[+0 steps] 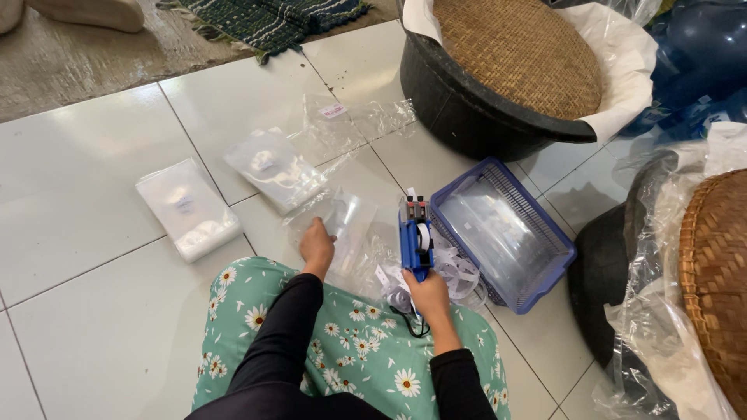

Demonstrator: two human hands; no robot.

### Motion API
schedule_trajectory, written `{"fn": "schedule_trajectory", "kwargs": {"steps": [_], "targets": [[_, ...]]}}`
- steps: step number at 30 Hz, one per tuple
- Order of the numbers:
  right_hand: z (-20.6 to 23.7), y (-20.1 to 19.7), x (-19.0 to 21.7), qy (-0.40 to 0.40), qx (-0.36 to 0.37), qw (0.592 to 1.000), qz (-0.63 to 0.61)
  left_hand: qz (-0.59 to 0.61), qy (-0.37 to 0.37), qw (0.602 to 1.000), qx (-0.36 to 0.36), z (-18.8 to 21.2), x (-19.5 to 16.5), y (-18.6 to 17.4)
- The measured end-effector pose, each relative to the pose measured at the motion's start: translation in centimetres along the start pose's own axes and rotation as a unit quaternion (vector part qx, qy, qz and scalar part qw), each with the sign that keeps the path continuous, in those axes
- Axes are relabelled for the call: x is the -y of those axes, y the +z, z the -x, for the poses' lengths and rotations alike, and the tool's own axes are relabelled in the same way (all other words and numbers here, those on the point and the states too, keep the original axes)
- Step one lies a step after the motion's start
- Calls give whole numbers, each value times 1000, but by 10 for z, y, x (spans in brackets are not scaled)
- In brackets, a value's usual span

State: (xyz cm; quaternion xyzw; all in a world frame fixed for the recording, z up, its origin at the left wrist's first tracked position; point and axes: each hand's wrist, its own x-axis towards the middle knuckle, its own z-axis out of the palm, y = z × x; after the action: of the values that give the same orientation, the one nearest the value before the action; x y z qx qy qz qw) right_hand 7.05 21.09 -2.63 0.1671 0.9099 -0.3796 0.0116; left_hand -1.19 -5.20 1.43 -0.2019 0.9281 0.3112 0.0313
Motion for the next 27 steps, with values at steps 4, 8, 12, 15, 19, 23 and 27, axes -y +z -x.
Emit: {"fn": "schedule_trajectory", "kwargs": {"steps": [4, 8, 12, 15, 19, 23, 27], "targets": [[-6, 7, 3, 17, -15, 1000, 13, 55, 33, 996, -68, -6, 5, 2], [-11, 15, 1, 29, -9, 999, 18, 49, 93, 983, -152, -5, 6, 0], [-11, 17, -1, 27, -4, 1000, 13, 38, 134, 965, -223, -3, 3, -6], [-10, 13, 2, 28, -1, 1000, 4, 77, 115, 962, -234, -3, -7, -13], [-11, 5, 10, 43, 15, 999, -20, 339, 75, 925, -155, 8, -42, -11], [-14, 4, 9, 62, 29, 998, -12, 437, 95, 892, -72, 41, -117, 23], [-16, 7, -4, -6, 10, 1000, -9, 408, 194, 892, -23, 80, -183, 52]]}}
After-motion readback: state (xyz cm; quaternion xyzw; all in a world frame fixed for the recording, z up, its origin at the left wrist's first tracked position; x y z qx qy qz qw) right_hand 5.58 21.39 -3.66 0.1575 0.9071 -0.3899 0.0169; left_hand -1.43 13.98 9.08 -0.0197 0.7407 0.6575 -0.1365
